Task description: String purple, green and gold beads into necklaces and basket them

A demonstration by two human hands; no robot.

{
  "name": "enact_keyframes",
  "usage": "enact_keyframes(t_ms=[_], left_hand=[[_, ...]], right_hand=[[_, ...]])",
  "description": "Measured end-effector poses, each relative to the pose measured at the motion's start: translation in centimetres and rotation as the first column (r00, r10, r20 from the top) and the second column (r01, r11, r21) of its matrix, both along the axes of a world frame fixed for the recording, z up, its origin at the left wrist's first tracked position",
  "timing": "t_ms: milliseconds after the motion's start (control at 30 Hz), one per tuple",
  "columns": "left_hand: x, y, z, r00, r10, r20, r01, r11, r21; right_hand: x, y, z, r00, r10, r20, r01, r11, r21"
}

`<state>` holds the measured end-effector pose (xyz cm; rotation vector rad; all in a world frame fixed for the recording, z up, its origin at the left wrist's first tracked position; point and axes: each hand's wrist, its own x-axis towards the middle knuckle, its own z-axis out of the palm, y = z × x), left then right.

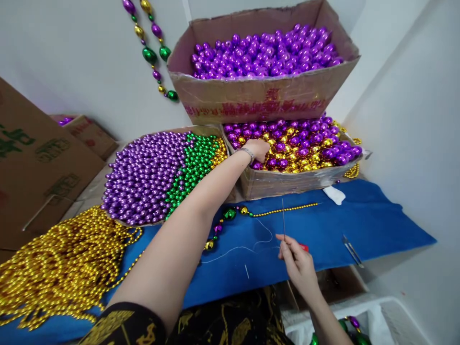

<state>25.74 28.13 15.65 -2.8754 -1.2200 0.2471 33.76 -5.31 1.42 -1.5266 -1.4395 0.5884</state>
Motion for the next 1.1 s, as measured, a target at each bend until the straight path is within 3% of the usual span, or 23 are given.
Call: enact_keyframes(t_ms=[267,500,667,800,900,1100], left_hand=[[-1.1,-0.2,-0.4,0.992,-0.025,0.121,0.027,1.0,-0.013],[-2.6,-1.1,0.8,0.94,-0.117,0.322,0.116,0.993,0.021],[-3.7,-2.0,1.7,0.954,-0.135,0.267,0.136,0.991,0.017],[-3.9,-2.1,1.9,0.946,-0.138,0.292,0.134,0.99,0.034],[-4.6,-1.9,2.2,0.935,-0.13,0.331,0.147,0.989,-0.027],[-5.7,-1.1,1.5,0.949,-0.193,0.248,0.211,0.976,-0.051]], right_hand=[[-0.3,0.3,0.1,0.999,0.009,0.034,-0.009,1.0,-0.004],[-0.5,-0.1,0.6,0.998,0.01,0.059,-0.009,1.0,-0.02],[-0.9,-0.4,-0.1,0.998,0.038,0.048,-0.034,0.997,-0.069],[-1.1,-0.6,-0.8,0.999,0.038,0.035,-0.035,0.996,-0.082],[-1.1,-0.5,-1.0,0.998,0.051,0.043,-0.047,0.994,-0.095],[-1.4,0.3,-0.5,0.996,0.052,0.068,-0.048,0.997,-0.06]])
